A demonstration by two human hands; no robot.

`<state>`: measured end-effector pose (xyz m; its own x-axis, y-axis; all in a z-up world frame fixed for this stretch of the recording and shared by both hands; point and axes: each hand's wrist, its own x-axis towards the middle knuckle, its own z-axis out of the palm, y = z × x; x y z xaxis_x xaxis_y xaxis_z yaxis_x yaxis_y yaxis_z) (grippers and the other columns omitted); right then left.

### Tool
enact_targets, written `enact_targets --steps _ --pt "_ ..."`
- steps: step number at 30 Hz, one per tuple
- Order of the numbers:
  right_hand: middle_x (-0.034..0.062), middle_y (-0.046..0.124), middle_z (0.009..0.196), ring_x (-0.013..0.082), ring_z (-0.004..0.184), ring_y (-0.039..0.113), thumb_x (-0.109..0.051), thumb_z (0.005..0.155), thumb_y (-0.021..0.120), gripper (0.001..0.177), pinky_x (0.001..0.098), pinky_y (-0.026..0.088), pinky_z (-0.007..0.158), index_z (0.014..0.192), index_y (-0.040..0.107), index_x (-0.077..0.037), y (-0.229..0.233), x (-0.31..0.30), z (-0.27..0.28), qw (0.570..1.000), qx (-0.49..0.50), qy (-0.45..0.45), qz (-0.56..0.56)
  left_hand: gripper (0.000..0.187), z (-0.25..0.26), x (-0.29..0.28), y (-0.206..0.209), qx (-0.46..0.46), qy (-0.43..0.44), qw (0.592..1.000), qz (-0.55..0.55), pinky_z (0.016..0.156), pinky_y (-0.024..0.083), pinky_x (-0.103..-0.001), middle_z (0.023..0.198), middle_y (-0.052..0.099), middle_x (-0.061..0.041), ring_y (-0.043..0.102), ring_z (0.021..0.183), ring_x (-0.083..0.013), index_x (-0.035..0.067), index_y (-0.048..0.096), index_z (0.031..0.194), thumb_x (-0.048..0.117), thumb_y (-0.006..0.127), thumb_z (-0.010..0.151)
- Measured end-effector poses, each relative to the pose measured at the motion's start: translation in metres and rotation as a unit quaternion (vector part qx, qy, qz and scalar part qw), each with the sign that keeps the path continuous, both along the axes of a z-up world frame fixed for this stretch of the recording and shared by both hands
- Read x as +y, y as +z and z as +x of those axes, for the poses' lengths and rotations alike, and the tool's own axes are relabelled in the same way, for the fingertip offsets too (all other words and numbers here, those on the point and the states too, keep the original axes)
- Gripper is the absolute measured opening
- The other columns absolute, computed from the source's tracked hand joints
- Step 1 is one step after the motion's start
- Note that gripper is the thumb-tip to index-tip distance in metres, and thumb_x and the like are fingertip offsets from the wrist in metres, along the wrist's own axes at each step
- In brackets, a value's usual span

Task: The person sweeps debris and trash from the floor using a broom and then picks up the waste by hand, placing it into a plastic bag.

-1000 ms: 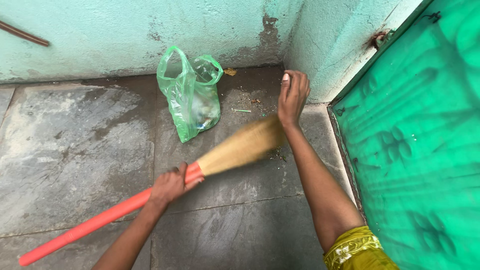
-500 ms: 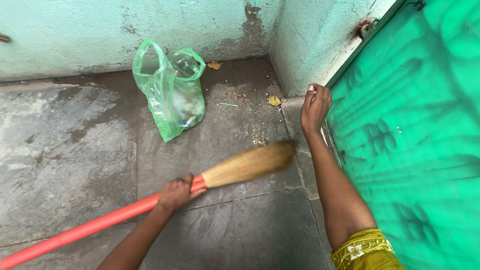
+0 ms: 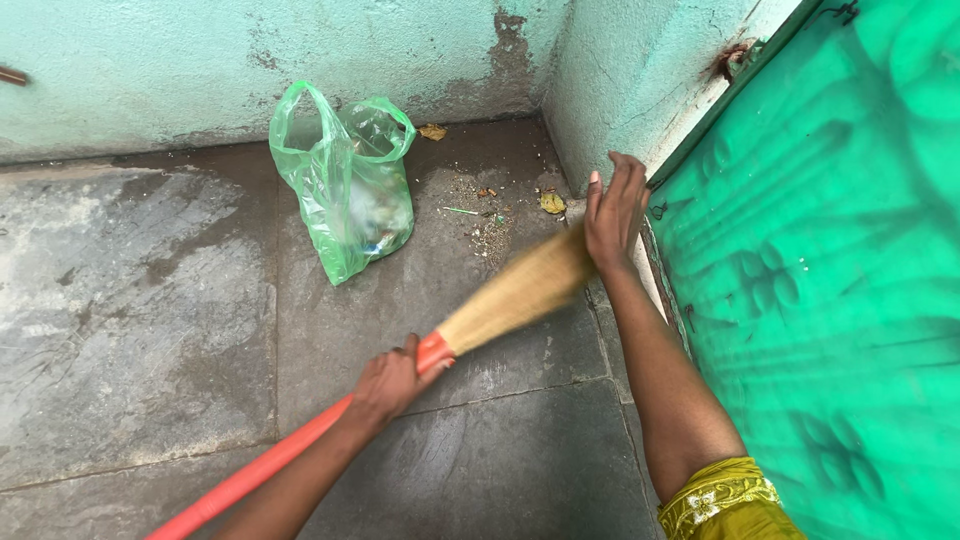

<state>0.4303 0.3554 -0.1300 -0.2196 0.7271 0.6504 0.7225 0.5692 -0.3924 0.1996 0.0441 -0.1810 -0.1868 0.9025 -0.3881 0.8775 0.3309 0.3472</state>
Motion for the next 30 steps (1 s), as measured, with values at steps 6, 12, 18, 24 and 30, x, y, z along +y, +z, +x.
enact_targets --steps 6,12,18,24,30 --pt "0.0192 0.051 0.134 0.0382 0.124 0.052 -0.021 0.111 0.055 0.035 0.0527 0.040 0.103 0.140 0.051 -0.002 -0.010 0.000 0.007 1.000 -0.014 -0.006 -0.007 0.081 0.035 0.025 -0.051 0.024 -0.066 0.997 0.016 0.075 0.062 -0.051 0.088 0.074 -0.024 0.075 0.087 -0.0395 0.002 0.054 0.120 0.078 0.046 0.091" --pt "0.0183 0.052 0.131 0.0383 0.124 0.053 -0.021 0.109 0.056 0.032 0.0532 0.039 0.104 0.136 0.053 -0.003 -0.030 0.007 0.019 0.999 0.006 -0.043 -0.034 0.082 0.018 0.061 -0.062 0.030 0.013 0.999 -0.027 0.090 0.058 -0.049 0.100 0.076 -0.022 0.074 0.101 -0.0369 0.009 0.054 0.127 0.081 0.043 0.090" --pt "0.0185 0.052 0.130 0.0378 0.123 0.052 -0.024 0.111 0.054 0.032 0.0531 0.038 0.103 0.136 0.053 -0.004 -0.034 0.005 0.023 0.997 -0.024 -0.044 -0.054 0.078 -0.002 0.051 -0.056 -0.007 0.129 0.991 -0.031 0.093 0.056 -0.050 0.105 0.075 -0.023 0.072 0.106 -0.0384 0.008 0.055 0.130 0.075 0.043 0.092" --pt "0.0180 0.052 0.130 0.0368 0.121 0.052 -0.025 0.112 0.052 0.033 0.0529 0.038 0.102 0.137 0.052 -0.005 -0.028 0.001 0.021 0.997 -0.033 -0.045 -0.055 0.075 0.007 -0.005 -0.037 -0.013 0.144 0.989 0.009 0.085 0.058 -0.051 0.094 0.074 -0.025 0.073 0.094 -0.0406 0.002 0.058 0.124 0.070 0.042 0.097" --pt "0.0188 0.052 0.129 0.0363 0.119 0.053 -0.023 0.112 0.053 0.033 0.0507 0.040 0.101 0.139 0.051 -0.005 -0.021 -0.003 0.015 0.997 -0.058 -0.018 -0.054 0.068 0.031 -0.027 -0.001 -0.110 0.160 0.980 -0.037 0.046 0.058 -0.044 0.064 0.065 -0.010 0.069 0.051 -0.0243 0.000 0.046 0.129 0.060 0.033 0.100"
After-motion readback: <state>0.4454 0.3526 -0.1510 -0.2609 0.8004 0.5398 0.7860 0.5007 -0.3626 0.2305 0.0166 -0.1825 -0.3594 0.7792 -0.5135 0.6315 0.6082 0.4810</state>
